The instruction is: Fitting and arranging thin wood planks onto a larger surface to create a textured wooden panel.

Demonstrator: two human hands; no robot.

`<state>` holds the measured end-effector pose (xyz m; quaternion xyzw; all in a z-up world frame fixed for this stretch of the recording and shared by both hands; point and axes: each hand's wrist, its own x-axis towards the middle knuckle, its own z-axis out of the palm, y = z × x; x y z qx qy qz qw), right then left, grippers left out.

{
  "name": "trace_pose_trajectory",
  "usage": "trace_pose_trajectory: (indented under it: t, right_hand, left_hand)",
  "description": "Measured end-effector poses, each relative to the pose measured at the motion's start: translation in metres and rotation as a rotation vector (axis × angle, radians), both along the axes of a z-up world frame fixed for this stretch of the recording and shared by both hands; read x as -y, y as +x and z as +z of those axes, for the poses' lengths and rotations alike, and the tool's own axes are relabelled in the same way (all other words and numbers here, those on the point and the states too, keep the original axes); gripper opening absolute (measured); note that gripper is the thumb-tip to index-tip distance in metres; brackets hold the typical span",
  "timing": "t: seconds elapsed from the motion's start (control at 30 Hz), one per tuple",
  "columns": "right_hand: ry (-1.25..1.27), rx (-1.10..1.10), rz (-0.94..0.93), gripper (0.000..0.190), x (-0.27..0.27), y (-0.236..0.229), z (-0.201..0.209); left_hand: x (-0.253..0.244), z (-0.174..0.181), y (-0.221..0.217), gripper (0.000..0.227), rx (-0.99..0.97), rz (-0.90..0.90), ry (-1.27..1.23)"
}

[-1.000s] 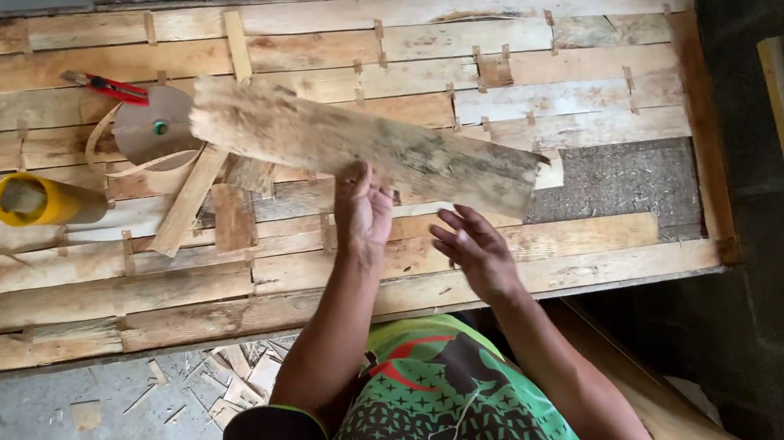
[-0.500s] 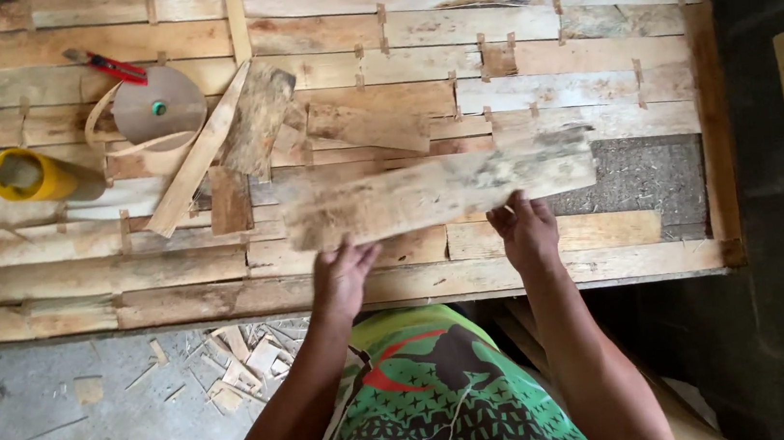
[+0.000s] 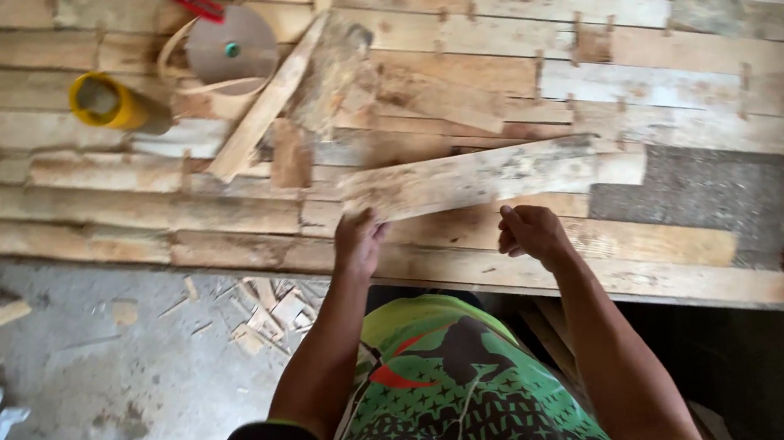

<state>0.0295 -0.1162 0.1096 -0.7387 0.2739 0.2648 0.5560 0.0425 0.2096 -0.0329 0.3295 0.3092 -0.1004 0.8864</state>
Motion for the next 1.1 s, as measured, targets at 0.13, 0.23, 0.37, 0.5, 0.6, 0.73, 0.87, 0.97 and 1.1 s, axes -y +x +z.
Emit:
trace_pose_trajectory:
  t: [0.13,0.23,0.37,0.5,0.6,0.73,0.87,0.97,1.1]
  right_hand:
    - [-0.065,0.036,0.14,0.038,-0.031,0.013,0.016]
    - [-0.06,0.097,0.138,0.031,-0.044,0.01,0.008]
    - [-0.083,0.145,0.15,0.028,-0.05,-0.005,-0.011]
    - [-0.145,0.089,0.163,0.029,-0.055,-0.03,-0.015]
    - [-0.165,0.067,0.148,0.029,-0.057,-0.05,-0.021]
    - [-0.182,0.06,0.113,0.031,-0.059,-0.064,-0.019]
    - [-0.175,0.023,0.039,0.032,-0.058,-0.072,-0.043]
    - [-0.216,-0.057,-0.013,0.032,-0.068,-0.072,-0.03]
    - [-0.22,0.08,0.039,0.028,-0.083,-0.064,-0.011]
  left_hand:
    - [-0.026,0.039,0.012,0.019,-0.141,-0.203,0.15]
    - [-0.07,0.029,0.022,0.049,-0.138,-0.624,0.468]
    - [-0.114,0.063,0.104,0.042,0.078,-0.777,0.882]
    - [-0.151,0.054,0.228,0.027,0.313,-0.19,1.514]
    - [-0.189,0.001,0.327,0.014,0.432,0.188,1.683]
    - [-0.232,-0.067,0.429,0.032,-0.232,0.07,1.563]
    - [-0.28,-0.07,0.461,0.091,-0.161,0.304,2.205]
    - [-0.272,-0.08,0.489,0.09,-0.114,0.341,2.299]
    - [-0.271,-0.102,0.5,0.085,0.008,0.332,2.226]
